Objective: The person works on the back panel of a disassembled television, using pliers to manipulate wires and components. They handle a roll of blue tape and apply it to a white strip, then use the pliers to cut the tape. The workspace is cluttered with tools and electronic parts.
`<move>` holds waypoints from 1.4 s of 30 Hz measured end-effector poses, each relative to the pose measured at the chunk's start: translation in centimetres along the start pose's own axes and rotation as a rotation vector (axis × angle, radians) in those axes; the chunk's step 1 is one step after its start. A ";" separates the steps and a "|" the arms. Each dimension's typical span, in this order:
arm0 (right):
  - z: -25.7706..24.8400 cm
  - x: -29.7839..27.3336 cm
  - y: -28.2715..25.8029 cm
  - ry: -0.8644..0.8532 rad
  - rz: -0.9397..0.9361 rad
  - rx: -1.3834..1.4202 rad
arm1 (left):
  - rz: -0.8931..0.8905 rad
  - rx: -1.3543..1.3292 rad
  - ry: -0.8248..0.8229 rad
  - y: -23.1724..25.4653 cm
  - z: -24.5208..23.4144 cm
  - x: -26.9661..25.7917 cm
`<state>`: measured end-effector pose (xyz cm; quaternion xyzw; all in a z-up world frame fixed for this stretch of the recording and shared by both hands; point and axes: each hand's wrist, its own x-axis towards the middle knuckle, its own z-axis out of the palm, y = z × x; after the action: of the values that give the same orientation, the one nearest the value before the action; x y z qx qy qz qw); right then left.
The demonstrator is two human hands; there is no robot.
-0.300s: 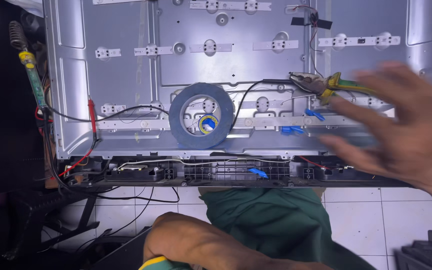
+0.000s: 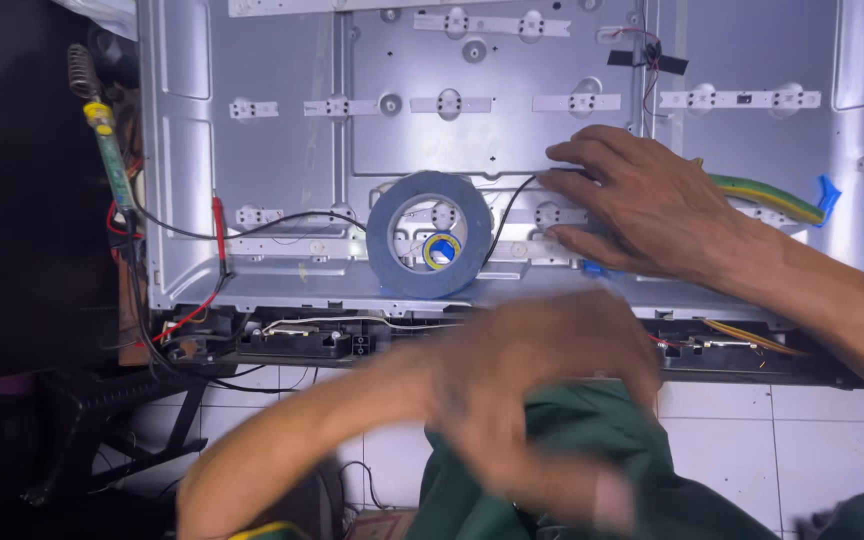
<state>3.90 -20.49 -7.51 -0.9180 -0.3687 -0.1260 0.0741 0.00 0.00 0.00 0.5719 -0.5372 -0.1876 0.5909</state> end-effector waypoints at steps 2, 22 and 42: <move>0.1 -0.5 0.2 -0.043 0.046 -0.028 | -0.128 0.538 -0.136 -3.6 -2.9 -1.0; -2.4 -8.7 2.4 -0.168 0.548 0.172 | -0.331 1.300 0.087 -17.5 -16.9 2.5; 0.6 -2.9 14.3 -0.117 0.728 0.060 | -0.453 1.208 0.137 -15.9 -14.7 3.1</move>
<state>11.91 -32.55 -9.56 -0.9921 -0.0248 -0.0278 0.1197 19.86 -0.01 -9.22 0.9135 -0.3752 0.0644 0.1437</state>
